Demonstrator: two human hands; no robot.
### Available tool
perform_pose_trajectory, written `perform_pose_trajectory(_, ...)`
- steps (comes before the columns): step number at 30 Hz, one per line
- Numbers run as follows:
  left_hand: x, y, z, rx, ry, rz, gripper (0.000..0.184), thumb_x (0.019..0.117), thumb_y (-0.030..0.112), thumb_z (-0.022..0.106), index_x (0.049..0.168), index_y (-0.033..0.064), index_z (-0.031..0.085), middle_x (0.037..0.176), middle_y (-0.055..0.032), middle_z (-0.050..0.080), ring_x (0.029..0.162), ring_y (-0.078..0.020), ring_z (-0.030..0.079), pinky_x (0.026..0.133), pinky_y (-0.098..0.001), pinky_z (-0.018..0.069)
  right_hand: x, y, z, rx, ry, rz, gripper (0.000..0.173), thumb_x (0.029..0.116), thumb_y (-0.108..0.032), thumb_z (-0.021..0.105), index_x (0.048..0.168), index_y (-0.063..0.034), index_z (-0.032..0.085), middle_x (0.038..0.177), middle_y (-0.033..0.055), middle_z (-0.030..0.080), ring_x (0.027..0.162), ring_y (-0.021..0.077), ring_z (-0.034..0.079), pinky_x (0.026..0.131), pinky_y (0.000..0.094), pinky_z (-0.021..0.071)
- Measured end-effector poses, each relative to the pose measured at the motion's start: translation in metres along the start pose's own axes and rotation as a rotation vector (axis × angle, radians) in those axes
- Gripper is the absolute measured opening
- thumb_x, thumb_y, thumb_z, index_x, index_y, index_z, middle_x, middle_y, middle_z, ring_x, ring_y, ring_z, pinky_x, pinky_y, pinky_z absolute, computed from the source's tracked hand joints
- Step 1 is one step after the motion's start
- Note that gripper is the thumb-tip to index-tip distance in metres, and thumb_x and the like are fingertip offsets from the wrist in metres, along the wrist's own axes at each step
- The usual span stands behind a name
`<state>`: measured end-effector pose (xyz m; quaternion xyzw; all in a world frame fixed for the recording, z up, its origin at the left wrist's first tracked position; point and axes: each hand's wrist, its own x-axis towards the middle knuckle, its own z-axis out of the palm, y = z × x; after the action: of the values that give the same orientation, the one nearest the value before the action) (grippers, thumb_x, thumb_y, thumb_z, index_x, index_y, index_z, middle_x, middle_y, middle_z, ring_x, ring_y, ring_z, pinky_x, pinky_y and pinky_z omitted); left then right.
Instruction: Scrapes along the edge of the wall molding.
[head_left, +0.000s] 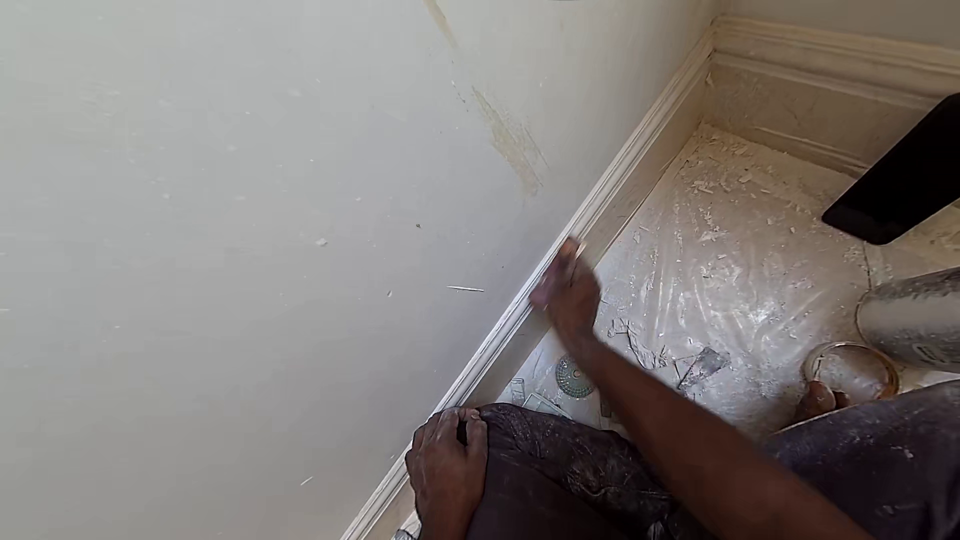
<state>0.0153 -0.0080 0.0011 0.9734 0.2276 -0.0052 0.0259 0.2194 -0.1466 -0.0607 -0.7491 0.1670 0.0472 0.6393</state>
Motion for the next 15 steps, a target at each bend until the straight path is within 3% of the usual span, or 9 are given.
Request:
perform_pose_trajectory(2, 0.003, 0.001, -0.002, 0.005, -0.037, -0.002, 0.041, 0.0979, 0.033, 0.046, 0.097, 0.0034, 0.074, 0.1, -0.0183, 0.071, 0.105, -0.0436, 0.064, 0.086, -0.0638, 0.0461, -0.02, 0.007, 0.011, 0.039, -0.063, 0.018, 0.051, 0.112, -0.037, 0.038, 0.104, 0.0031, 0.069, 0.082, 0.0193, 0.069, 0.081, 0.0355, 0.07, 0.075, 0.0562, 0.0548)
perform_pose_trajectory(7, -0.01, -0.009, 0.003, 0.007, 0.031, 0.005, 0.043, 0.0966, 0.034, 0.044, 0.095, 0.0037, 0.074, 0.096, -0.0175, 0.07, 0.101, -0.0417, 0.065, 0.085, -0.0627, 0.0467, 0.055, -0.006, -0.017, 0.095, 0.08, 0.029, 0.057, 0.1126, -0.042, 0.031, 0.101, 0.0003, 0.067, 0.087, 0.0165, 0.069, 0.086, 0.0306, 0.07, 0.08, 0.0532, 0.0553)
perform_pose_trajectory(10, 0.002, -0.001, 0.002, 0.012, 0.005, 0.004, 0.041, 0.0975, 0.033, 0.045, 0.095, 0.0031, 0.074, 0.097, -0.0183, 0.071, 0.101, -0.0424, 0.066, 0.084, -0.0629, 0.0469, 0.012, -0.001, -0.001, 0.034, 0.02, 0.01, 0.051, 0.1118, -0.038, 0.037, 0.105, 0.0017, 0.069, 0.087, 0.0186, 0.07, 0.085, 0.034, 0.071, 0.078, 0.0556, 0.0566)
perform_pose_trajectory(12, 0.004, 0.001, -0.001, 0.022, -0.03, 0.004, 0.041, 0.0979, 0.033, 0.045, 0.095, 0.0043, 0.074, 0.098, -0.0175, 0.071, 0.103, -0.0418, 0.065, 0.085, -0.0625, 0.047, -0.014, 0.007, 0.014, 0.081, -0.035, 0.033, 0.051, 0.1119, -0.037, 0.039, 0.101, 0.0029, 0.069, 0.083, 0.0191, 0.069, 0.082, 0.0344, 0.07, 0.076, 0.0559, 0.0551)
perform_pose_trajectory(15, -0.005, -0.009, 0.0, 0.016, -0.009, 0.004, 0.043, 0.0975, 0.035, 0.044, 0.095, 0.0046, 0.074, 0.096, -0.0171, 0.07, 0.102, -0.0409, 0.065, 0.086, -0.0619, 0.0468, 0.029, 0.003, -0.002, 0.125, -0.003, 0.034, 0.054, 0.1122, -0.039, 0.035, 0.099, 0.0022, 0.068, 0.083, 0.0165, 0.069, 0.08, 0.0301, 0.071, 0.076, 0.0528, 0.0579)
